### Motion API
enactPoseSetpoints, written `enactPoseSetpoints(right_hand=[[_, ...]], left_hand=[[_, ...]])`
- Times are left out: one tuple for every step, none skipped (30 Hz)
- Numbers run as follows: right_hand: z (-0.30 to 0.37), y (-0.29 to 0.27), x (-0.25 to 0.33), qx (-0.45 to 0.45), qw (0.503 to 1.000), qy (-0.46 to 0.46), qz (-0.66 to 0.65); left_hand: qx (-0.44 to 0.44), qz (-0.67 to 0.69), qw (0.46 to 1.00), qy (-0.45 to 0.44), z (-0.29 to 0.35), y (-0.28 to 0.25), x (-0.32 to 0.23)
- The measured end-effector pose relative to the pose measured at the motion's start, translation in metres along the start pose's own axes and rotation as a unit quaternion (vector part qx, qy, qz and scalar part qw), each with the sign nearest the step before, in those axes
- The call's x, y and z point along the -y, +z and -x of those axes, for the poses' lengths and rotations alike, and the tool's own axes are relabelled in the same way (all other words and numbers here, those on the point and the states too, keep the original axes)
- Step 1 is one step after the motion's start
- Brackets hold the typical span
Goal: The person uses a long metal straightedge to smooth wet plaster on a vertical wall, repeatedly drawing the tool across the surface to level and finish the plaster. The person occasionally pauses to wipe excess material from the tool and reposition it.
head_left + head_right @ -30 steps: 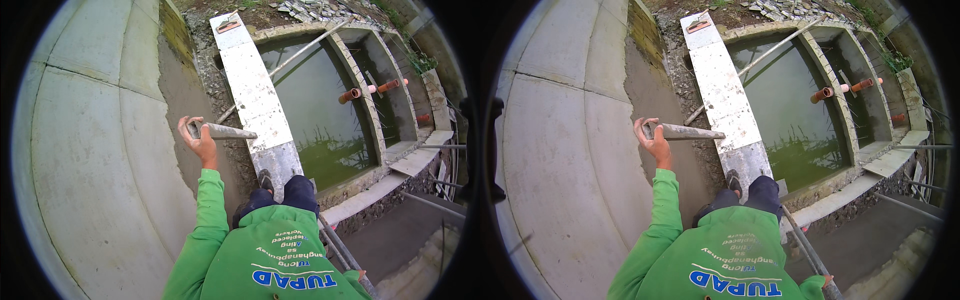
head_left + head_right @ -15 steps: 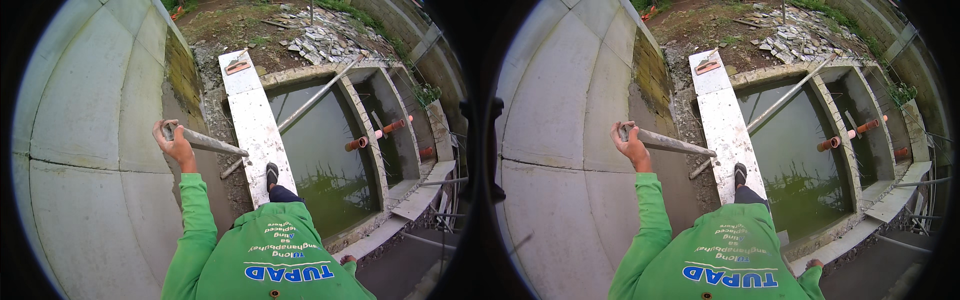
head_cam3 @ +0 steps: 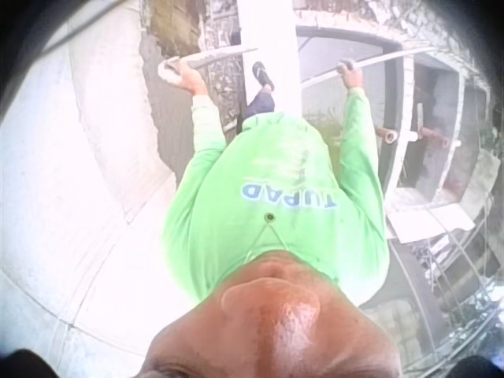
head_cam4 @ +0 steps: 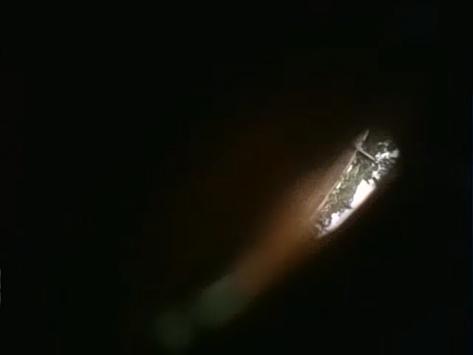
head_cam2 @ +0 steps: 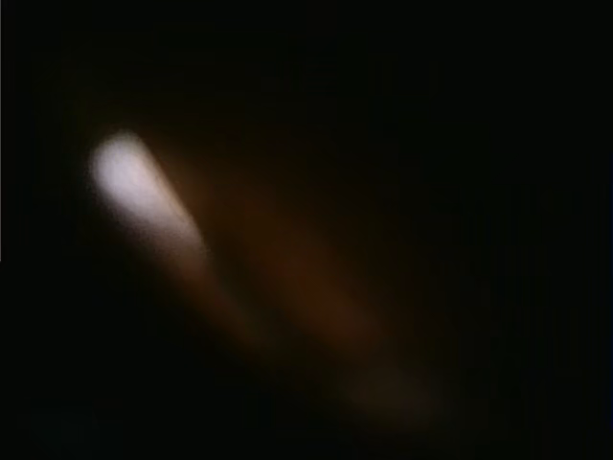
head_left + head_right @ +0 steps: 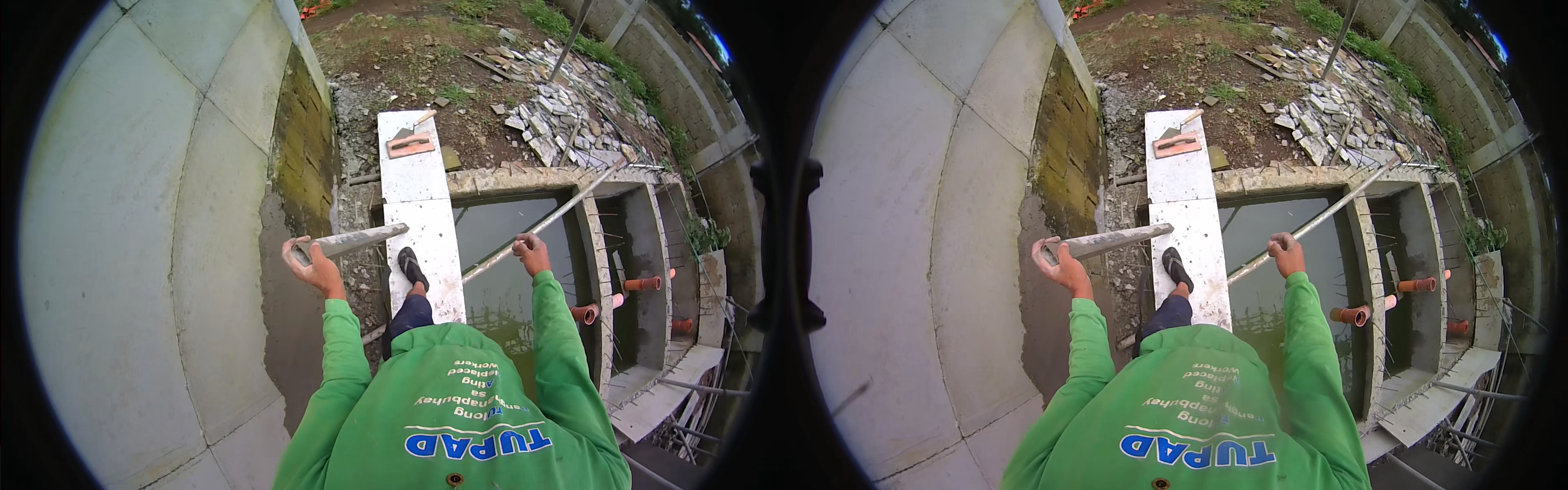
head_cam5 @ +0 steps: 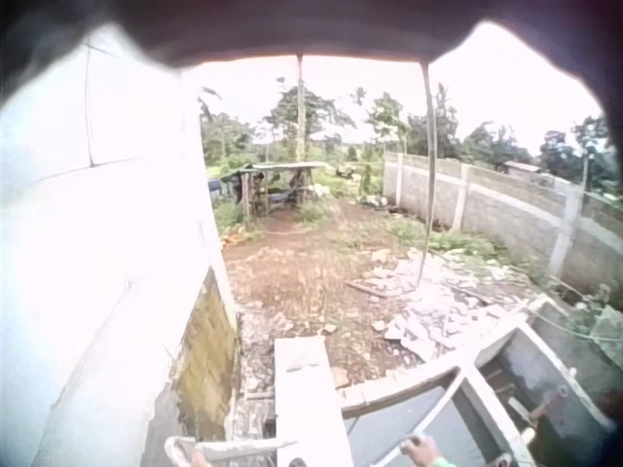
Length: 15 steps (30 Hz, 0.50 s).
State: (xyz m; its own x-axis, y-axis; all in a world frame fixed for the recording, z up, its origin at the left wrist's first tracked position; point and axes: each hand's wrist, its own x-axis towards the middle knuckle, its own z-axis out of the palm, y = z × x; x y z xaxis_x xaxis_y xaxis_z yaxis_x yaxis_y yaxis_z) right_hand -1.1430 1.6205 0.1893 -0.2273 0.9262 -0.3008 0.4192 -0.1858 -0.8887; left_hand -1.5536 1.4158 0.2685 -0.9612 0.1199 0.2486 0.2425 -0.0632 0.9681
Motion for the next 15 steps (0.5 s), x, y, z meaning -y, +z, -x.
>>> enactPoseSetpoints(right_hand=[[-0.025,0.024,0.014,0.018,1.000,0.005,0.007],[-0.049,0.045,0.022,0.035,0.999,0.009,0.014],[-0.067,0.057,0.013,0.042,0.999,0.028,0.022],[-0.085,0.067,-0.010,0.050,0.997,0.043,0.030],[-0.102,0.072,-0.041,0.064,0.993,0.076,0.061],[-0.113,0.071,-0.065,0.081,0.987,0.109,0.089],[-0.121,0.068,-0.073,0.064,0.972,0.151,0.169],[-0.127,0.064,-0.078,0.043,0.949,0.192,0.245],[-0.134,0.059,-0.073,0.023,0.949,0.236,0.209],[-0.140,0.052,-0.066,-0.002,0.944,0.280,0.173],[-0.149,0.039,-0.075,-0.009,0.935,0.313,0.167],[-0.163,0.030,-0.085,-0.013,0.925,0.344,0.162],[-0.178,0.027,-0.088,0.011,0.914,0.372,0.160],[-0.197,0.023,-0.090,0.035,0.902,0.400,0.159],[-0.215,0.020,-0.094,0.058,0.889,0.428,0.154]], left_hand=[[-0.009,-0.008,1.000,-0.013,-0.012,0.012,0.007],[-0.032,-0.028,0.999,-0.016,-0.033,0.023,0.028],[-0.043,-0.020,0.999,-0.021,-0.050,0.041,0.034],[-0.058,-0.011,0.998,-0.024,-0.068,0.062,0.034],[-0.068,-0.008,0.997,-0.024,-0.090,0.078,0.037],[-0.084,0.045,0.993,-0.066,-0.112,0.091,0.045],[-0.102,0.039,0.992,-0.070,-0.129,0.100,0.049],[-0.115,0.032,0.990,-0.073,-0.146,0.111,0.048],[-0.130,0.025,0.988,-0.074,-0.164,0.121,0.046],[-0.142,0.031,0.987,-0.072,-0.175,0.132,0.046],[-0.148,0.043,0.985,-0.073,-0.181,0.146,0.047],[-0.156,0.053,0.984,-0.073,-0.188,0.160,0.046],[-0.151,0.031,0.986,-0.066,-0.194,0.172,0.048],[-0.146,0.010,0.987,-0.060,-0.201,0.182,0.047],[-0.139,-0.011,0.989,-0.053,-0.208,0.194,0.047]])
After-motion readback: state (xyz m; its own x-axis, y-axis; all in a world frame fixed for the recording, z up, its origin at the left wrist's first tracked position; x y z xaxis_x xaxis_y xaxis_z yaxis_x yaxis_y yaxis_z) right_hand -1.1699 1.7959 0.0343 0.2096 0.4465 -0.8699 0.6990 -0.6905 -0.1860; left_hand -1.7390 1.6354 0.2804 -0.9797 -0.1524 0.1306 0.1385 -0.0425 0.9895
